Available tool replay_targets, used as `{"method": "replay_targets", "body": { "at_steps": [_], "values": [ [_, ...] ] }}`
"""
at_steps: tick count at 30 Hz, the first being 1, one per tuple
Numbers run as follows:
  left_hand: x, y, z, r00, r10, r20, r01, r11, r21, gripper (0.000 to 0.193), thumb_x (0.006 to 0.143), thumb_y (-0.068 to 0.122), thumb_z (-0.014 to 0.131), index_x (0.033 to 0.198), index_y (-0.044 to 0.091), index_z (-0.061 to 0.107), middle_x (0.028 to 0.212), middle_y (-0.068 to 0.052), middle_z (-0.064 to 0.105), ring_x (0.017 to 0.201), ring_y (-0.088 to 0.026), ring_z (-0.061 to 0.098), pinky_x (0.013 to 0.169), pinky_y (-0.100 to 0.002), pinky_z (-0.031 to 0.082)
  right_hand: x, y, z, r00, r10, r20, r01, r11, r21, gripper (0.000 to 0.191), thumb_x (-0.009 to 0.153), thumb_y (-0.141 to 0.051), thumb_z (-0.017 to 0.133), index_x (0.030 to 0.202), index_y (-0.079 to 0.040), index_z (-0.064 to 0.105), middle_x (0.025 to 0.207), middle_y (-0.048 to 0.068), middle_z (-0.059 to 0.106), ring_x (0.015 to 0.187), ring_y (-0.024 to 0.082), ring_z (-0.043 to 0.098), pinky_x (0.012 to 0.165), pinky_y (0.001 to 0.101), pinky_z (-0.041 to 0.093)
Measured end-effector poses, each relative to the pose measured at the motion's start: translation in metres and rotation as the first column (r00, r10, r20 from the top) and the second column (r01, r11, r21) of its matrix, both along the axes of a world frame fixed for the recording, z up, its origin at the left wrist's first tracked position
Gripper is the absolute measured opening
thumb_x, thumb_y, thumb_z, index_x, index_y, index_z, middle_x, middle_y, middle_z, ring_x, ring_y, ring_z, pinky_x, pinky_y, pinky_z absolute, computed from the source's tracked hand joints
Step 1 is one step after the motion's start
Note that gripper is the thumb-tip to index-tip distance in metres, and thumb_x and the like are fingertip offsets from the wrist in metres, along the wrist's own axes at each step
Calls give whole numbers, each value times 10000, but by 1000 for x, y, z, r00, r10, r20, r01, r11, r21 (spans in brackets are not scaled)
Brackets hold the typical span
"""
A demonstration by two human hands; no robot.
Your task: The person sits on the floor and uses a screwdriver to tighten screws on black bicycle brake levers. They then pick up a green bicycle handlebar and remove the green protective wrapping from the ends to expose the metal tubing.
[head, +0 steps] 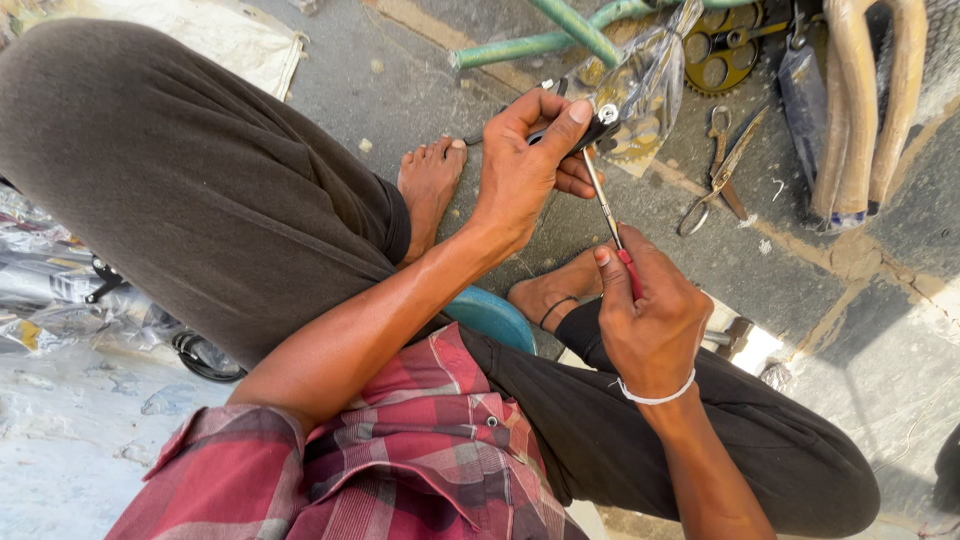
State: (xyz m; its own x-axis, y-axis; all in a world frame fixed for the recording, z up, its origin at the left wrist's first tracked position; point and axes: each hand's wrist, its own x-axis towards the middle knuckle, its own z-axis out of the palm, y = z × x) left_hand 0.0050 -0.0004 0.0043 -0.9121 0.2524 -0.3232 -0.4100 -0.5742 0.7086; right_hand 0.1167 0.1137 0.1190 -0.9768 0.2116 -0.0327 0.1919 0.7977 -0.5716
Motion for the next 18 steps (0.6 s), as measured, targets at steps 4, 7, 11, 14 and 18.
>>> {"method": "replay_targets", "body": {
  "at_steps": [4, 7, 11, 14, 18],
  "values": [
    [1, -3, -1, 999, -5, -42, 5, 1000, -1, 314, 1012, 292, 683, 1057, -16, 640, 857, -109, 678, 633, -182, 739, 530, -331, 654, 1, 6, -6, 968, -148, 202, 201, 940, -275, 285, 986, -190, 760, 1198, 0, 751, 728, 122, 685, 565, 137, 556, 524, 271, 419],
    [0, -5, -1, 1000, -7, -25, 7, 1000, -10, 303, 1017, 282, 683, 1053, -17, 650, 850, -104, 675, 624, -173, 724, 529, -325, 647, -6, 19, -9, 897, -181, 403, 409, 685, -603, 306, 987, -188, 710, 1183, 47, 730, 808, 112, 706, 519, 77, 509, 429, 210, 354],
    [-3, -3, 0, 999, -21, 29, 20, 1000, 9, 294, 1018, 284, 674, 1030, -8, 644, 818, -101, 675, 608, -169, 714, 521, -316, 635, -20, 41, -10, 736, -31, 676, 674, 119, -729, 342, 999, -197, 647, 1174, 96, 678, 795, 130, 688, 422, 68, 468, 327, 182, 300],
    [-4, 1, 2, 995, -10, 103, 7, 999, 35, 298, 1003, 295, 670, 1025, -1, 643, 809, -90, 673, 586, -163, 702, 510, -308, 625, -23, 48, -11, 726, 61, 685, 688, -57, -724, 353, 971, -224, 665, 1164, 72, 670, 775, 144, 683, 390, 72, 476, 307, 175, 315],
    [-1, 3, 5, 992, 31, 120, -33, 999, 21, 333, 998, 313, 679, 1007, -18, 645, 794, -96, 668, 567, -158, 690, 500, -303, 613, -15, 40, -7, 835, -88, 543, 531, 387, -754, 324, 876, -95, 739, 1152, 1, 600, 843, 57, 634, 482, 65, 531, 330, 198, 354]
  ]
}}
